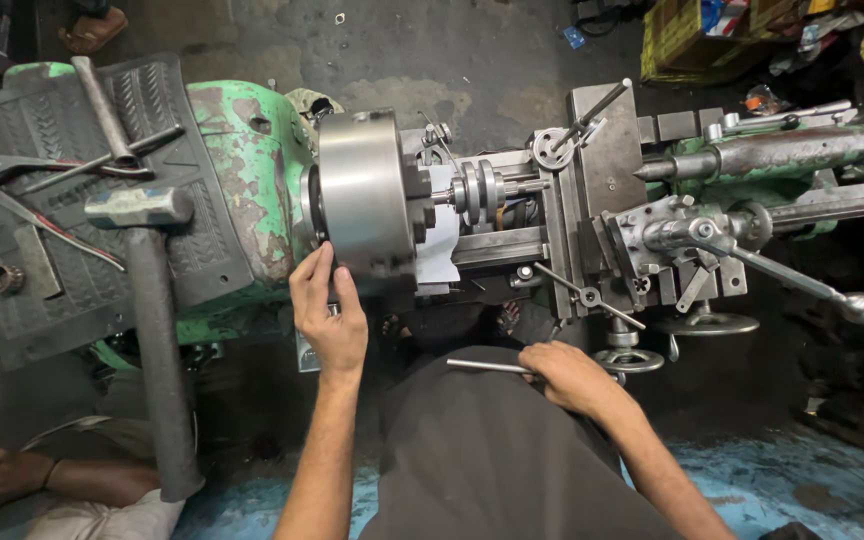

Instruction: The person operates a metal lathe, using a T-handle wrench to tighten the chuck jaws around a cylindrical metal workpiece. They repeatedly rotate the chuck by hand to check alignment and continue adjusting the jaws throughout the clip.

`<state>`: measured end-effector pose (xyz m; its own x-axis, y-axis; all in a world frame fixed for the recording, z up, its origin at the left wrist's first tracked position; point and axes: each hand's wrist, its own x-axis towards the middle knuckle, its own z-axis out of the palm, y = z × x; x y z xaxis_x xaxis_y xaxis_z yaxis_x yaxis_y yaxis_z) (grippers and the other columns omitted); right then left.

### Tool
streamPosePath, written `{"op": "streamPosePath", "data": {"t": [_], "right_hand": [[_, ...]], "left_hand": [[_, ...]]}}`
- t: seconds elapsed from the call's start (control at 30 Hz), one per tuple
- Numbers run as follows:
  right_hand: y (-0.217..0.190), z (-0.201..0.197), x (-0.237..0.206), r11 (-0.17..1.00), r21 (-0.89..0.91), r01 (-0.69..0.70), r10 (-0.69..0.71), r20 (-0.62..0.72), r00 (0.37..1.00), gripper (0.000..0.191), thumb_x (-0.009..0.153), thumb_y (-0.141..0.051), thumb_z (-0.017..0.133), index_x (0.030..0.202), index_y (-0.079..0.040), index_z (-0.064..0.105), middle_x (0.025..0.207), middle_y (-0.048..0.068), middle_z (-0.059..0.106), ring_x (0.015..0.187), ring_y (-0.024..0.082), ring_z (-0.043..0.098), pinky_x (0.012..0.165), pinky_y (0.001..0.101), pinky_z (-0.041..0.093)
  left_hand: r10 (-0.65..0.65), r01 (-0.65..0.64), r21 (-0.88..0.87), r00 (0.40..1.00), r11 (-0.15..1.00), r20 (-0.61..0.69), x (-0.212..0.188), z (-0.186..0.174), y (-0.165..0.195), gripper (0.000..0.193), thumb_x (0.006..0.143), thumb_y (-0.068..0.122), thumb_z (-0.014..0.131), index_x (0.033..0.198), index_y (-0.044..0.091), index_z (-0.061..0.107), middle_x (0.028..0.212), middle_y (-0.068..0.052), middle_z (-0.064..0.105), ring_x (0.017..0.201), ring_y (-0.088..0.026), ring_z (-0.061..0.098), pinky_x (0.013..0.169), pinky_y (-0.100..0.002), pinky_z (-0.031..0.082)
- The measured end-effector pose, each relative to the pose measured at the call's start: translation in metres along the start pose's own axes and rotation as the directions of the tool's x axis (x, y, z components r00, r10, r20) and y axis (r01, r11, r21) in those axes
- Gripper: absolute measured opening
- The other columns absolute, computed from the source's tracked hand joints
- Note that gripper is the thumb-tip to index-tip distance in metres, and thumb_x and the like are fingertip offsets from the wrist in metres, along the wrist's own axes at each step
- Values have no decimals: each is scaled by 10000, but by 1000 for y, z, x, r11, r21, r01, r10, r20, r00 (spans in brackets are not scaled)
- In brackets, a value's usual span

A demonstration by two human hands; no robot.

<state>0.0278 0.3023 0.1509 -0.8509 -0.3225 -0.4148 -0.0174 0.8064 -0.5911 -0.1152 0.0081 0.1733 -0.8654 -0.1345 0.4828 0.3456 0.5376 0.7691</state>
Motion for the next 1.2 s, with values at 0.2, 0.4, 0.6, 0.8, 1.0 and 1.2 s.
{"op": "streamPosePath", "data": {"t": [0.2, 0.4, 0.6, 0.8, 1.0, 1.2], "right_hand": [[0, 4, -2, 1000, 22, -10, 11, -8, 1000, 188, 759, 26, 602, 911, -81, 625, 966, 86, 682, 988, 343, 613, 854, 458, 473], [1, 7, -1, 1000, 0, -1, 1, 0, 1000, 177, 782, 11, 613, 934, -78, 627, 979, 89, 681, 983, 346, 611, 855, 457, 472], [-3, 5, -7, 999, 7, 40, -39, -32, 999, 187, 726, 54, 607, 868, -66, 630, 938, 77, 701, 1013, 322, 625, 880, 442, 478], [-42, -26, 15, 907, 271, 322, -230, -320, 919, 463, 598, 198, 529, 979, -22, 672, 802, 109, 668, 776, 292, 693, 1127, 516, 445], [-107, -79, 51, 855, 338, 393, -228, -436, 871, 419, 734, 205, 523, 1030, -43, 685, 752, 83, 619, 649, 191, 605, 617, 340, 500], [-164, -135, 116, 711, 262, 652, -454, -537, 711, 401, 709, 205, 403, 1022, 4, 553, 927, 88, 625, 929, 169, 614, 829, 316, 502]], "left_hand": [[-42, 45, -96, 999, 994, 29, 16, 2, 9, 321, 1054, 42, 601, 1370, -3, 632, 1342, -181, 649, 1240, -298, 649, 1055, -376, 548], [-182, 250, -299, 954, 921, 236, 52, 14, 14, 510, 1087, 133, 589, 1540, -24, 414, 1373, -221, 646, 1224, -299, 629, 1061, -364, 483], [-479, 529, -135, 831, 838, 283, 5, 19, 2, 585, 1037, 304, 551, 1501, -3, 370, 1144, -188, 719, 1008, -206, 700, 898, -337, 533], [-421, 494, -340, 866, 800, 269, -55, 32, -44, 560, 1112, 402, 424, 1464, -27, 351, 1238, -213, 605, 1124, -259, 588, 1012, -370, 458], [-347, 418, -280, 898, 864, 272, -82, 46, -88, 693, 1099, 549, 280, 1492, -20, 300, 1372, -261, 543, 1272, -343, 555, 1106, -414, 397], [-227, 335, -319, 916, 887, 331, -84, 46, -101, 686, 1099, 504, 315, 1549, -1, 206, 1415, -270, 505, 1308, -363, 536, 1121, -429, 396]]}}
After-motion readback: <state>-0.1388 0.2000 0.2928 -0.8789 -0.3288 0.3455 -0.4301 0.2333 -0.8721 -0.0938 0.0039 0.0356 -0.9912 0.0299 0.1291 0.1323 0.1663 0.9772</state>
